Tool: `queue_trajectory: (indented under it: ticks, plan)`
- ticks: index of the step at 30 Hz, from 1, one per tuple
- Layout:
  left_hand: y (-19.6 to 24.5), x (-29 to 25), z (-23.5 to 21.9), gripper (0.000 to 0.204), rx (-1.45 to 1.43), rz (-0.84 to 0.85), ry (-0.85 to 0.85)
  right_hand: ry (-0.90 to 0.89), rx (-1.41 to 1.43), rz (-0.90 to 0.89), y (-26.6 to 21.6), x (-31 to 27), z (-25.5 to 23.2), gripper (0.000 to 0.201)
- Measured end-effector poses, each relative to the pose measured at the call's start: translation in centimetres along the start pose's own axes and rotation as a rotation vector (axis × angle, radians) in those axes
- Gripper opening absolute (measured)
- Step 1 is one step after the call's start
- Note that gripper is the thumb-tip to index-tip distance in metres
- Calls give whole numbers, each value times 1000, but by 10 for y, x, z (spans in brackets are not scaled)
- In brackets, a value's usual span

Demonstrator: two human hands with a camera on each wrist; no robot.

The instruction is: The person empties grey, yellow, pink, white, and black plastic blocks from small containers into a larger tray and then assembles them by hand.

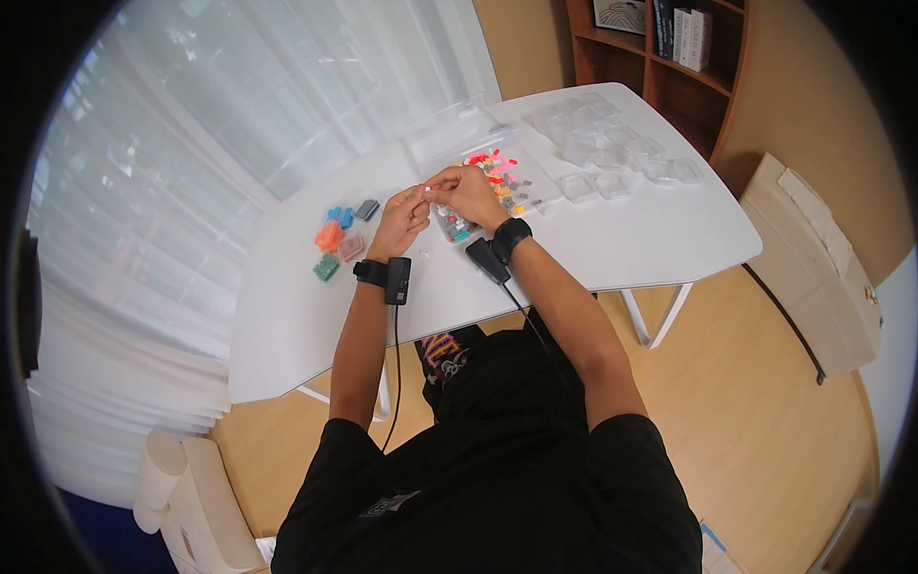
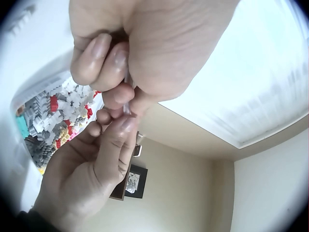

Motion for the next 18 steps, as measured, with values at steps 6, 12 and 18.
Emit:
queue_trajectory:
  ticks: [6, 12, 18]
  plan:
    - [1, 1, -6, 25, -18, 24, 46, -27, 197, 98, 2, -1, -2, 24]
    - [-3, 0, -6, 25, -57, -33, 80, 33, -80, -129, -19, -6, -1, 26]
    - [-5, 0, -1, 24, -11, -49, 51, 46, -124, -44, -5, 0, -2, 19]
Point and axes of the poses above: each hand's wrist, its own x-axis towards the middle knuckle, its own z-axis out of the palm, y = z × x, the point moved 7 cm from there along x, towards the middle knuckle, and after that the axes turned 11 degrees about z, right-handed, at the moved point
